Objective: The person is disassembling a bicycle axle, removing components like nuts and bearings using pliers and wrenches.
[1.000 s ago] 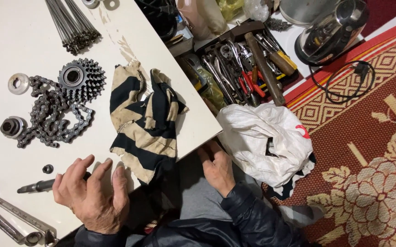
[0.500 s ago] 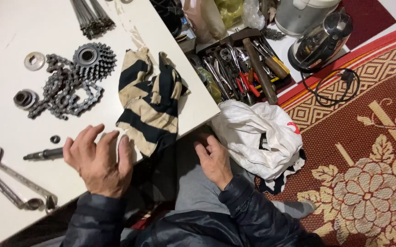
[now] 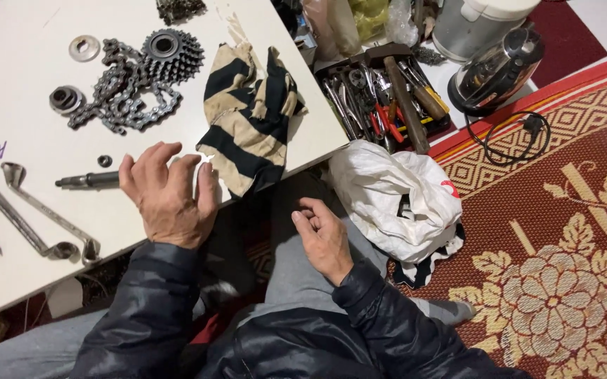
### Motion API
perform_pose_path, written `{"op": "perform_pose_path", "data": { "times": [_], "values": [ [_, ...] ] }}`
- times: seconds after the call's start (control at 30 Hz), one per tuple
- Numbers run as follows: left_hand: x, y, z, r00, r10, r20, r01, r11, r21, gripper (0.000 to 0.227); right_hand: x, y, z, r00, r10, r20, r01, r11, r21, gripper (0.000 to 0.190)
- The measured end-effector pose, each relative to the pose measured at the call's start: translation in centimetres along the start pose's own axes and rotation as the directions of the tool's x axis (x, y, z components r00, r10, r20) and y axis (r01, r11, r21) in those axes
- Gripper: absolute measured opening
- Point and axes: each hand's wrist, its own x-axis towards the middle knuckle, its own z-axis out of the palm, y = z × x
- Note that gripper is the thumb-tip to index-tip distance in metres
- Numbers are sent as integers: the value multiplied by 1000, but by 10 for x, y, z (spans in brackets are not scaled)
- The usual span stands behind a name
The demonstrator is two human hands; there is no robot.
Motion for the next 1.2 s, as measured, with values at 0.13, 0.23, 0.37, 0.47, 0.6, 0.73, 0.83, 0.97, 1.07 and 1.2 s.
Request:
{"op": "perform_pose_path", "data": {
  "times": [0.13,0.23,0.37,0.47,0.6,0.73,0.83,0.97,1.07,1.2],
  "values": [
    [0,1,-1,1000,-5,9,5,1000,-4,13,-6,-11,-4,1000,-27,13,26,1000,15,32],
    [0,1,1,1000,-16,7,16,1000,-12,13,-8,-5,-2,999,-50,9,50,998,25,29],
    [-1,-1,3,1000,-12,1,12,1000,4,14,-17,-21,-3,997,-82,6,82,996,36,28],
    [-3,-3,5,1000,-2,-10,2,999,32,13,-22,-24,-2,990,-138,2,137,989,57,26],
    [-3,-4,7,1000,14,-24,-13,999,48,14,-26,-25,0,981,-194,-2,194,979,63,25],
    [-3,-4,8,1000,6,-29,-4,999,54,14,-27,-27,3,969,-246,2,246,969,39,25],
    [-4,-8,10,999,19,-48,-18,1000,26,11,-28,-33,4,962,-273,-27,273,962,22,24],
    [-5,-6,14,995,-26,-99,33,997,64,14,-24,-36,9,928,-371,21,371,928,3,21],
    [-3,-1,7,980,-52,-191,63,996,54,10,-25,-51,12,887,-458,51,460,886,-50,24],
    [-2,4,-8,992,-125,-27,124,992,-36,12,-30,-78,17,899,-418,132,430,899,-78,27]
  ]
}}
